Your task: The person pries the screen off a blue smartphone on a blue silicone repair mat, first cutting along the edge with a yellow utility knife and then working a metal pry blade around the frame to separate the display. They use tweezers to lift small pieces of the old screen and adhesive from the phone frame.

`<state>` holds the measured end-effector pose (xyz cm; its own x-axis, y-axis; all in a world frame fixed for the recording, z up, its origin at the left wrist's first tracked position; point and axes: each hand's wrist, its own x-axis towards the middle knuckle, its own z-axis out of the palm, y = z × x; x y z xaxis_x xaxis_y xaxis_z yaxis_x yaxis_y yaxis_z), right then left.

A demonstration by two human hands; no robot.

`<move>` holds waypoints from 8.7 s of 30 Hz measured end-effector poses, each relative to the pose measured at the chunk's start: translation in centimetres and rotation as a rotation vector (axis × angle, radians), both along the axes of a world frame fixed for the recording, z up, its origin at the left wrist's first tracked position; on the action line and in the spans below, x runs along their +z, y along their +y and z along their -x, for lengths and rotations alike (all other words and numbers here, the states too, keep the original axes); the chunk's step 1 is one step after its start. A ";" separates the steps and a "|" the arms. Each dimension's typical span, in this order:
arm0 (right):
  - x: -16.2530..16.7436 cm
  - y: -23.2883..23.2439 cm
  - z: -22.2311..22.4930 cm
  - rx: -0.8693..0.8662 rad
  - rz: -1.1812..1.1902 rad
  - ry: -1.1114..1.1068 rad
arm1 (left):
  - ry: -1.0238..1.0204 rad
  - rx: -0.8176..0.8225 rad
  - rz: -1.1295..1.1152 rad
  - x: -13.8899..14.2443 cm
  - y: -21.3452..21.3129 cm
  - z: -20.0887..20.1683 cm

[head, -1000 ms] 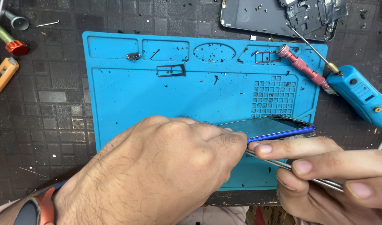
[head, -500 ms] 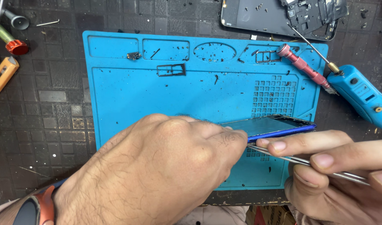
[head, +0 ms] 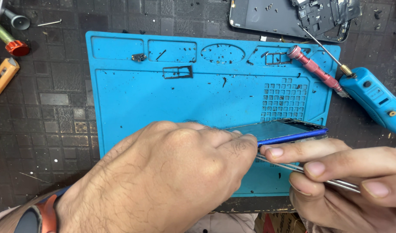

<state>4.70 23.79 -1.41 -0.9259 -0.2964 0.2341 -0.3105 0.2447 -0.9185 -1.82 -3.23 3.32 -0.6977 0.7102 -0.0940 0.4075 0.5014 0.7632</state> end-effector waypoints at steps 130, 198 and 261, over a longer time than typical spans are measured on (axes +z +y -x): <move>-2.9 -11.4 -6.9 -0.858 -0.012 0.159 | 0.039 0.030 -0.025 0.1 0.1 -1.2; 5.6 -4.1 3.5 -0.025 -0.789 0.240 | -0.010 0.070 0.028 0.8 0.1 -1.6; 2.3 -2.2 4.3 0.189 -0.565 0.731 | 0.453 0.174 -0.268 -1.1 0.3 -4.2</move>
